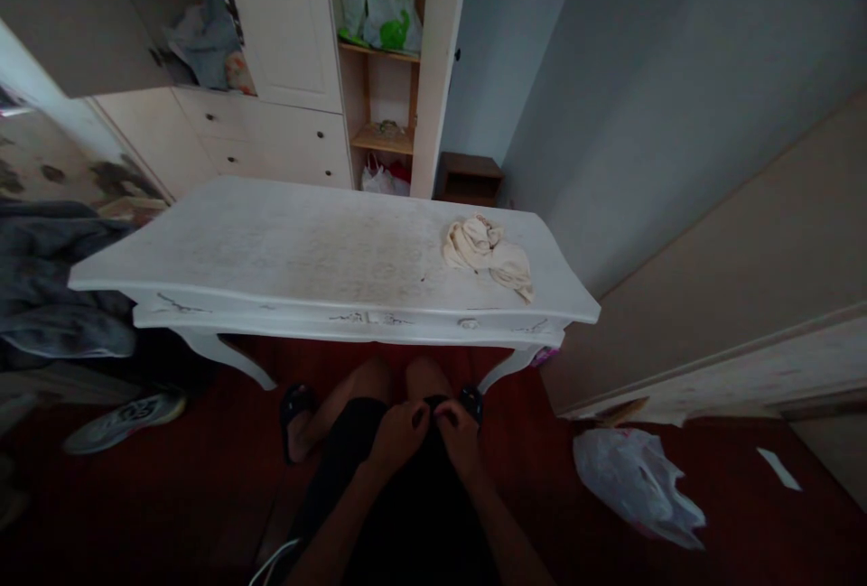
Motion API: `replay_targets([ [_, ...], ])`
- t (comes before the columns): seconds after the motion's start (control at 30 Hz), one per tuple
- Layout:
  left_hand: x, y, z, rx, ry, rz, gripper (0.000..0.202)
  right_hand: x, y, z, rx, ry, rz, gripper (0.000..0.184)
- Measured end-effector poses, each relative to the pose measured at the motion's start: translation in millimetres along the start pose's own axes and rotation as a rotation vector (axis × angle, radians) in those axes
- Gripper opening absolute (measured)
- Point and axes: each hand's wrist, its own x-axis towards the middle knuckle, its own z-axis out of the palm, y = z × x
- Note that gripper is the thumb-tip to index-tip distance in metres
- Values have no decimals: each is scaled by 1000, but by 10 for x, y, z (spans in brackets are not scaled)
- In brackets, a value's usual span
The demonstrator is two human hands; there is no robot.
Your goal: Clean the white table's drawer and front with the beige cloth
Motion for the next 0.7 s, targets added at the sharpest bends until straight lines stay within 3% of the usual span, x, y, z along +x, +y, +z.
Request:
replay_targets([
  [0.1, -287, -56, -283, -60, 116, 5, 26, -241, -134, 66, 0, -132, -87, 22],
  [0.2, -390, -3, -798, -63, 421, 70, 21, -128, -538, -104, 7, -173, -236, 29],
  [0.3, -164, 121, -1384, -20, 577, 105, 18, 342, -1072, -391, 34, -78, -412, 27],
  [0.4, 359, 175, -1839, -1, 676, 151, 23, 1038, -1463, -679, 18, 34, -475, 19],
  [0.47, 755, 124, -2025, 7, 642, 167, 29, 1536, -1547, -865, 1, 104, -505, 14],
  [0.53, 1100, 21, -2142, 55, 521, 168, 35, 2001, -1495, -1060, 19, 200, -478, 14],
  [0.63, 1462, -125, -2251, 67, 348, 134, 38, 2564, -1272, -1345, 5, 321, -345, 14],
  [0.7, 1613, -166, -2298, 72, 262, 119, 38, 2809, -1119, -1483, -28, 289, -211, 14],
])
